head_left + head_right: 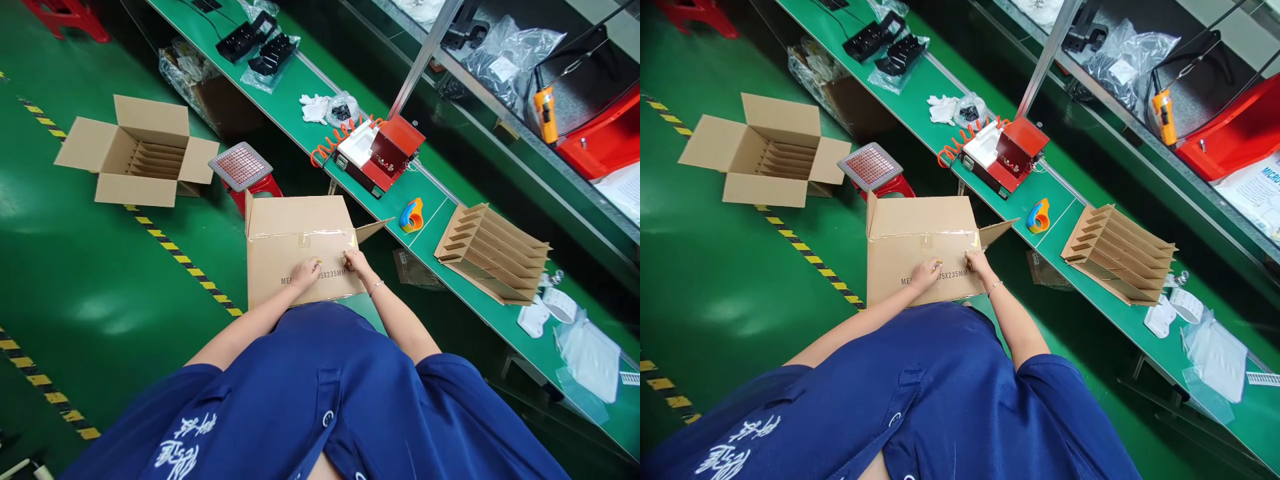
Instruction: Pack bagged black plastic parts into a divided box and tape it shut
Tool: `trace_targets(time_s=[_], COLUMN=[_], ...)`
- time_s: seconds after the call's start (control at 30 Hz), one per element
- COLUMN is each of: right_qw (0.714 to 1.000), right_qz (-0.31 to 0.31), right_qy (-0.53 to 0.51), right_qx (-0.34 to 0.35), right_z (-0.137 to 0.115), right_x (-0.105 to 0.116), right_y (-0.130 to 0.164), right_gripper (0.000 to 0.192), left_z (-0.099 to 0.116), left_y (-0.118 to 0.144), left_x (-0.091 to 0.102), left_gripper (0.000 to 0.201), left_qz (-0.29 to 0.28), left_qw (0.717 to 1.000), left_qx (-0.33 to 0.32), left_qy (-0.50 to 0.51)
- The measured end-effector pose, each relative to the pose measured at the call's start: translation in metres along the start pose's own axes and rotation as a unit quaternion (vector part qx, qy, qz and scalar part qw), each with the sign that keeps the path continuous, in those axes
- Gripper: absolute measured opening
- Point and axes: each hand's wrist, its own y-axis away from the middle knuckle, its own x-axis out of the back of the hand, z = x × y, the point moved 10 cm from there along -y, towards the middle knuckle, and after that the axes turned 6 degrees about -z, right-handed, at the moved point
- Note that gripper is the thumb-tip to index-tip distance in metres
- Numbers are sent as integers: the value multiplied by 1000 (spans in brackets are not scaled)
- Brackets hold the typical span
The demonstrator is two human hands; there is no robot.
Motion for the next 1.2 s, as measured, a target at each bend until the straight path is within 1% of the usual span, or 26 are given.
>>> trace_targets(time_s=[0.1, 0.17, 0.33, 0.43, 0.53, 0.67, 0.73, 0.83, 0.9, 0.93, 1.03, 1.1, 1.13, 1.2], right_qw=[999, 998, 996, 993, 989, 976, 968, 957, 952, 950, 943, 938, 935, 927], right_qz=[8, 15, 43, 62, 70, 65, 57, 47, 50, 54, 66, 57, 50, 42], right_qy=[-38, -54, -57, -27, 27, 124, 168, 214, 230, 234, 247, 270, 284, 312], right_qx=[-3, 7, 60, 98, 130, 167, 178, 188, 196, 201, 213, 211, 208, 202], right_z=[6, 8, 10, 10, 6, -9, -19, -38, -53, -61, -77, -77, -73, -61], right_x=[12, 17, 23, 27, 27, 18, 10, 4, 11, 18, 40, 44, 41, 28], right_y=[-2, 1, 23, 43, 64, 79, 77, 62, 49, 43, 34, 35, 37, 43], right_gripper=[27, 28, 34, 40, 44, 42, 38, 29, 20, 19, 32, 31, 31, 44], left_z=[-1, -1, 0, 1, 1, 0, -1, -2, -2, -2, -1, 0, 0, 0], left_y=[0, 0, 2, 2, 3, 1, 1, 0, 0, 0, 1, 1, 1, 1], left_x=[0, 0, 0, 1, 1, -1, -1, 0, 1, 1, 1, 1, 1, 1], left_gripper=[29, 29, 28, 28, 28, 29, 28, 28, 28, 28, 28, 28, 29, 28], left_qz=[0, 0, 2, 4, 4, 1, 0, 2, 2, 1, -5, -6, -6, -5], left_qw=[1000, 1000, 1000, 1000, 1000, 1000, 1000, 1000, 1000, 999, 999, 999, 999, 999], left_qx=[1, 2, 1, 0, 0, -1, 0, 1, 1, 0, -3, -4, -4, -3], left_qy=[-2, -3, -9, -13, -16, -22, -25, -28, -31, -32, -35, -35, -35, -34])
